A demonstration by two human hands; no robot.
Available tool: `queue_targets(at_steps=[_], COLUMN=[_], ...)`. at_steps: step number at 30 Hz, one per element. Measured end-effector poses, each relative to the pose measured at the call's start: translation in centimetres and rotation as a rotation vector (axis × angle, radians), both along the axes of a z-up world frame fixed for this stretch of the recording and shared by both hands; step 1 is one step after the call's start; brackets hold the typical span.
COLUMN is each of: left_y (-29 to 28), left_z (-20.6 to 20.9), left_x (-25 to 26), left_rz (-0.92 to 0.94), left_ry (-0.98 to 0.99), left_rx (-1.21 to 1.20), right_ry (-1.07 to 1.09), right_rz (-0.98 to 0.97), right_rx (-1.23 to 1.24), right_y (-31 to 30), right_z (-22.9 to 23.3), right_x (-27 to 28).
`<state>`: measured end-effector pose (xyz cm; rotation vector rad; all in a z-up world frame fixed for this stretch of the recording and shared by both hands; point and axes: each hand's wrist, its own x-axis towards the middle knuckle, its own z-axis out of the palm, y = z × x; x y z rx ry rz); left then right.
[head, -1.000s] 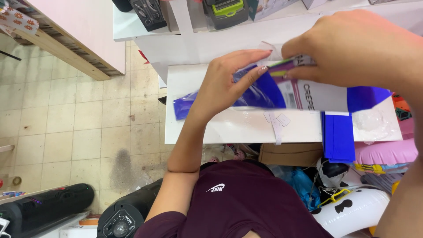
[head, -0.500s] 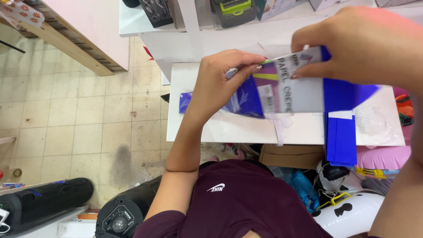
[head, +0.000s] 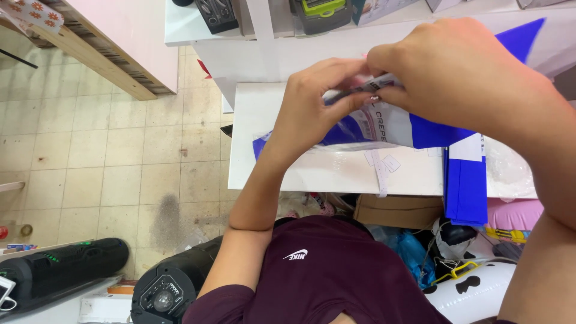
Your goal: The person places a folded sheet of blue crepe paper into a clear plastic bag and smooths the bag.
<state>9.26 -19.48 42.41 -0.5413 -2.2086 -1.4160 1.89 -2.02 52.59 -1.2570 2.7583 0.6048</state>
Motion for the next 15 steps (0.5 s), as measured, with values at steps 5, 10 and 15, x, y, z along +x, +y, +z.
queue_targets(at_steps=[5,10,15], left_y=[-0.7,-1.2,-0.6], left_z=[0.5,1.4,1.5], left_x=[0.8,1.7,1.9], left_rz=[0.026,0.063,-0.005], left_ry=[-0.022,0.008,0.046], left_rx=[0.069,0.054,0.012], right_ry=[-0.117,-0.041,-0.163], right_rz=[-0.067,0.01,0.207], right_rx=[0.037,-0.021,-0.219], right_y=[0.5,3.7,4.4], right_z=[2.0,1.2,0.7], right_x=[0.3,-2.5,-3.1])
